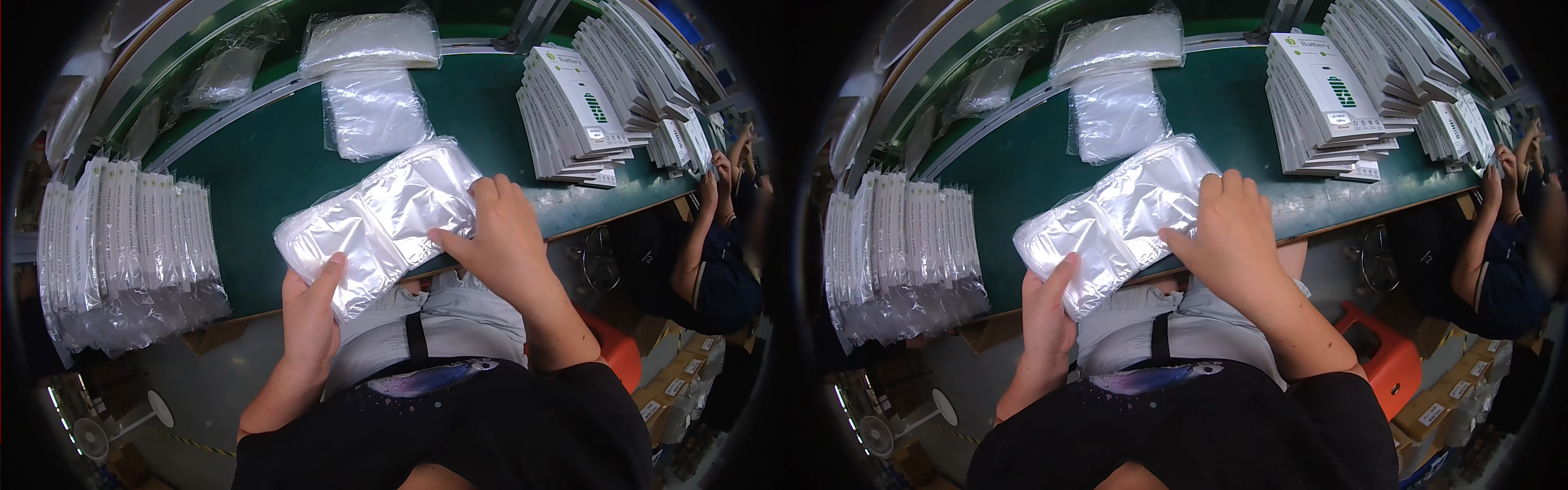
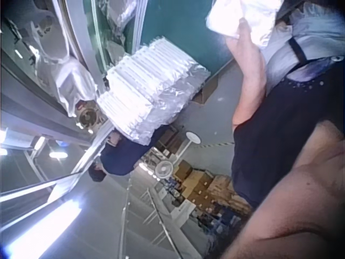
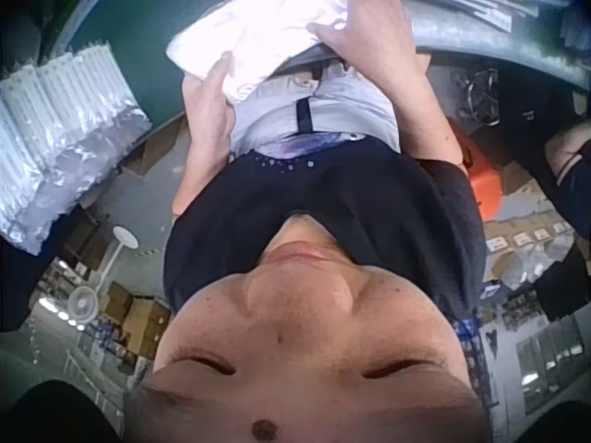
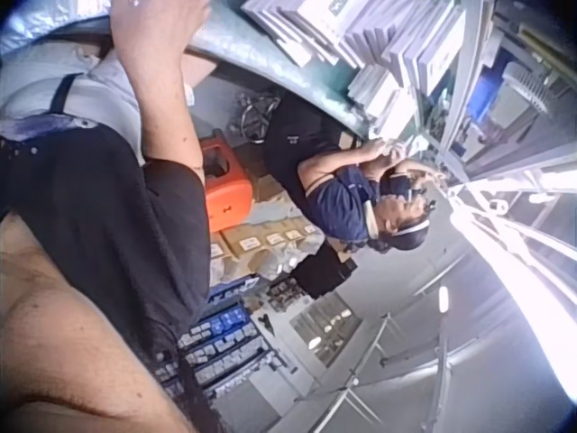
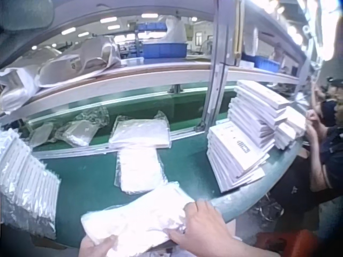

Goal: Packing individual battery products into plastic bags and then into larger groups.

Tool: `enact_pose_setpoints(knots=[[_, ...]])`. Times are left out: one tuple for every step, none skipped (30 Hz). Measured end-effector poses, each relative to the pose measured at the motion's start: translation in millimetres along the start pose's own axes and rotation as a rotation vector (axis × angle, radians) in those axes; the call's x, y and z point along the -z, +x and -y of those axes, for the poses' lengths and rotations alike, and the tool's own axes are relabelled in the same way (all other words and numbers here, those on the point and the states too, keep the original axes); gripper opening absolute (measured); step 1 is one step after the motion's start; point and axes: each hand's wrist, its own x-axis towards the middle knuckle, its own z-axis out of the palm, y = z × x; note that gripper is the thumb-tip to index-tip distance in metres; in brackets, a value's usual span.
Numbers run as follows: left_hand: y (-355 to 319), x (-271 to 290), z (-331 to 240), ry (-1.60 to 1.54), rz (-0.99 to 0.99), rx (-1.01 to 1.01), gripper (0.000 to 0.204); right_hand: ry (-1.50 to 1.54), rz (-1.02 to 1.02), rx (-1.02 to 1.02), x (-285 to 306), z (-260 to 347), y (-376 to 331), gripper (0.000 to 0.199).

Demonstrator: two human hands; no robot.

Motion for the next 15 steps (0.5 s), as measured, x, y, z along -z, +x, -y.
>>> enact_pose_setpoints(knots=[[0, 0, 0, -0.001, 0.002, 0.001, 0.035, 0.031, -0.004, 0.016, -1, 3, 1, 0.04], [1, 0, 1, -0.008, 0.009, 0.0, 0.035, 0.03, -0.005, 0.015, -3, 6, 1, 0.04], [1, 0, 1, -0.016, 0.016, -0.002, 0.034, 0.034, -0.044, 0.038, -5, 9, 1, 0.036], [1, 0, 1, -0.018, 0.017, -0.002, 0.034, 0.037, -0.082, 0.062, -6, 10, 0, 0.033], [1, 1, 1, -0.018, 0.018, 0.007, 0.035, 0.034, -0.082, 0.063, -8, 10, 1, 0.033], [1, 1, 0, -0.017, 0.018, 0.016, 0.035, 0.112, -0.091, 0.042, -10, 10, 1, 0.031], [1, 1, 0, -0.018, 0.017, 0.015, 0.035, 0.193, -0.1, 0.023, -11, 10, 2, 0.03], [0, 1, -1, -0.02, 0.013, 0.014, 0.035, 0.193, -0.099, 0.025, -11, 13, 2, 0.03], [0, 1, -1, -0.022, 0.009, 0.014, 0.036, 0.269, -0.129, 0.0, -9, 15, 2, 0.031], [-1, 0, -2, -0.023, 0.007, 0.013, 0.036, 0.345, -0.158, -0.025, -9, 18, 1, 0.033], [-1, 0, -4, -0.03, 0.021, 0.022, 0.037, 0.345, -0.157, -0.024, -9, 20, 0, 0.033], [-2, 0, -5, -0.036, 0.034, 0.03, 0.038, 0.416, -0.212, -0.006, -10, 23, -1, 0.036], [-2, -3, -7, -0.038, 0.035, 0.031, 0.038, 0.484, -0.269, 0.01, -10, 25, -2, 0.039], [-2, -6, -8, -0.03, 0.035, 0.019, 0.037, 0.481, -0.269, 0.009, -10, 29, -4, 0.039], [-3, -9, -9, -0.021, 0.035, 0.007, 0.04, 0.473, -0.279, 0.131, -10, 33, -7, 0.045]])
